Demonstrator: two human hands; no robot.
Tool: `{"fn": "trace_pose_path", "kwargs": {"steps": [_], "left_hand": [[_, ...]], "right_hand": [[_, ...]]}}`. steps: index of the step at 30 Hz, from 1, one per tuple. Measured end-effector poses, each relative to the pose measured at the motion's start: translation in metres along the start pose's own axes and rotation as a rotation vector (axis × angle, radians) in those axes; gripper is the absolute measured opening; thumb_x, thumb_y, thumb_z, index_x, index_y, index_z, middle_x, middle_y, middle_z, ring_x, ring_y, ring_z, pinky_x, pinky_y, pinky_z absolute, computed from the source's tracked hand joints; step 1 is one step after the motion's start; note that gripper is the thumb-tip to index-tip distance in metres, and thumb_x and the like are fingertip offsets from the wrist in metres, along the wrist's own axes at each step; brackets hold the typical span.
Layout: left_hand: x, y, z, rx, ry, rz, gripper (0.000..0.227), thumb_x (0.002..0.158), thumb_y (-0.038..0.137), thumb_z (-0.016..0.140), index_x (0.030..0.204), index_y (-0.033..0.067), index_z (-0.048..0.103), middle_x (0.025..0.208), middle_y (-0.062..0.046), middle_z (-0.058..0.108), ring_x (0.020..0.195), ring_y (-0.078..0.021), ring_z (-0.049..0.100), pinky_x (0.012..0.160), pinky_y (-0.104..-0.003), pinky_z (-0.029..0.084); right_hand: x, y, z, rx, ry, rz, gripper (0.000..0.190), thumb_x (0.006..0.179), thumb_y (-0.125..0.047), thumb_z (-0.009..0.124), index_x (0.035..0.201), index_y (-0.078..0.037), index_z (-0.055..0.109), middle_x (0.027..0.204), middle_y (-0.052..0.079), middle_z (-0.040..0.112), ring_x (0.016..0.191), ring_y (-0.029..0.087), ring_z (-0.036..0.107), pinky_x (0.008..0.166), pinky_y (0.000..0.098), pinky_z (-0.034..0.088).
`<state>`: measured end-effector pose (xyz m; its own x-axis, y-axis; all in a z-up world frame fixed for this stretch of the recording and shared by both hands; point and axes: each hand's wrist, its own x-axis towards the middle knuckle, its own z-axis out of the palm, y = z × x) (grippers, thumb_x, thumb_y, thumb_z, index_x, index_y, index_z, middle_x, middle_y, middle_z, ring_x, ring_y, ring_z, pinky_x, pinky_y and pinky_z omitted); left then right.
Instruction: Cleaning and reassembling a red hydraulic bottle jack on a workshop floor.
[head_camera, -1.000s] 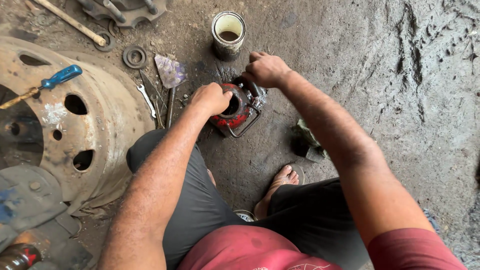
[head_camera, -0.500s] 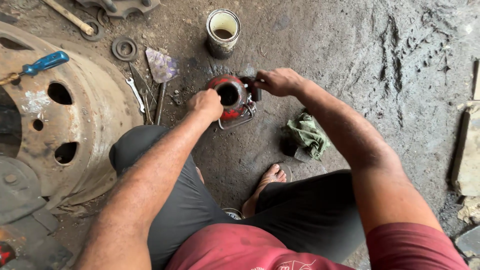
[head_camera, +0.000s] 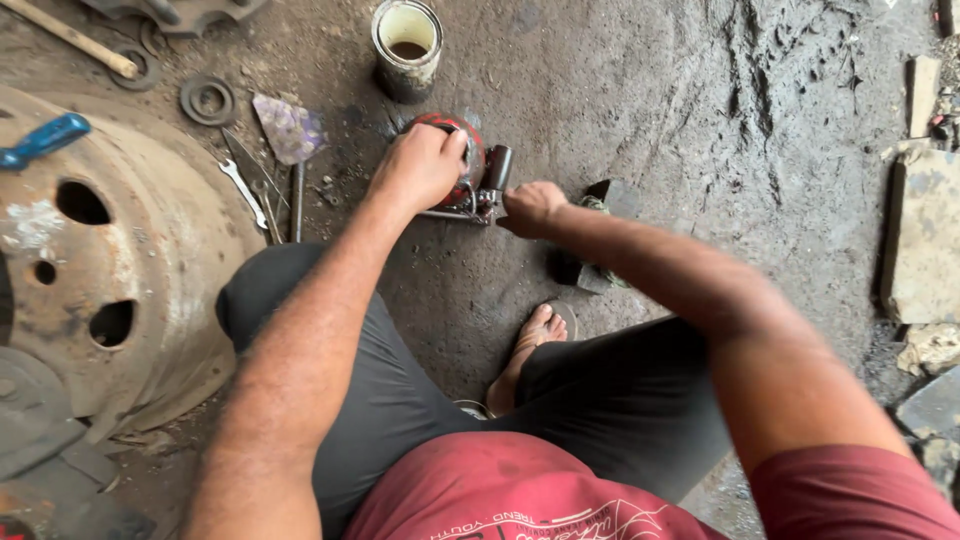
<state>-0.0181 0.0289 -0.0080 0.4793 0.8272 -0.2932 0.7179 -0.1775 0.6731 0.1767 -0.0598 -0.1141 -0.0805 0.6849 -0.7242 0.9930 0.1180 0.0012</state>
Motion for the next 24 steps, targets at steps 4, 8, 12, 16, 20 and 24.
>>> {"fn": "trace_pose_path", "kwargs": {"steps": [4, 8, 12, 16, 20, 24], "left_hand": [[-0.005, 0.027, -0.015, -0.203, -0.097, -0.068, 0.047, 0.103, 0.040, 0.050, 0.088, 0.0046, 0.077, 0.086, -0.021, 0.077, 0.083, -0.0374, 0.077, 0.081, -0.049, 0.059], [0.004, 0.016, 0.006, -0.002, -0.031, 0.077, 0.044, 0.101, 0.042, 0.055, 0.092, 0.0044, 0.075, 0.089, -0.025, 0.073, 0.087, -0.0424, 0.072, 0.079, -0.054, 0.056], [0.002, 0.015, 0.013, 0.196, -0.061, 0.196, 0.044, 0.100, 0.044, 0.061, 0.093, 0.0021, 0.074, 0.094, -0.025, 0.072, 0.091, -0.0433, 0.070, 0.080, -0.056, 0.055], [-0.004, 0.009, 0.005, 0.208, -0.115, 0.199, 0.043, 0.098, 0.044, 0.063, 0.093, 0.0020, 0.074, 0.095, -0.024, 0.073, 0.092, -0.0422, 0.070, 0.080, -0.055, 0.055], [0.000, 0.008, 0.005, 0.241, -0.133, 0.203, 0.042, 0.096, 0.043, 0.066, 0.093, 0.0016, 0.075, 0.094, -0.024, 0.073, 0.090, -0.0417, 0.071, 0.080, -0.054, 0.056], [-0.004, 0.001, 0.010, 0.287, -0.183, 0.195, 0.043, 0.095, 0.043, 0.068, 0.094, -0.0001, 0.075, 0.094, -0.025, 0.072, 0.090, -0.0416, 0.072, 0.080, -0.053, 0.057]], "right_hand": [[0.072, -0.012, 0.074, 0.029, 0.212, -0.027, 0.043, 0.095, -0.050, 0.062, 0.097, -0.008, 0.071, 0.088, 0.014, 0.075, 0.081, 0.030, 0.074, 0.070, 0.0450, 0.060], [0.084, -0.020, 0.094, 0.190, 0.426, 0.126, 0.020, 0.096, -0.016, 0.053, 0.097, -0.006, 0.071, 0.088, 0.016, 0.076, 0.080, 0.032, 0.076, 0.067, 0.0454, 0.062], [0.077, -0.006, 0.091, 0.159, 0.505, 0.061, 0.021, 0.098, -0.018, 0.052, 0.097, -0.006, 0.070, 0.087, 0.018, 0.075, 0.080, 0.036, 0.074, 0.069, 0.0488, 0.060], [0.082, 0.024, 0.094, 0.097, 0.541, -0.159, 0.020, 0.094, -0.014, 0.052, 0.098, -0.004, 0.069, 0.085, 0.018, 0.074, 0.078, 0.034, 0.074, 0.068, 0.0476, 0.060], [0.077, 0.037, 0.098, 0.161, 0.418, -0.185, 0.020, 0.098, -0.020, 0.052, 0.098, -0.008, 0.069, 0.085, 0.019, 0.073, 0.079, 0.038, 0.072, 0.070, 0.0510, 0.057], [0.087, 0.032, 0.135, 0.231, 0.597, -0.145, 0.017, 0.094, -0.012, 0.054, 0.103, -0.007, 0.068, 0.088, 0.019, 0.074, 0.083, 0.039, 0.073, 0.074, 0.0515, 0.057]]}}
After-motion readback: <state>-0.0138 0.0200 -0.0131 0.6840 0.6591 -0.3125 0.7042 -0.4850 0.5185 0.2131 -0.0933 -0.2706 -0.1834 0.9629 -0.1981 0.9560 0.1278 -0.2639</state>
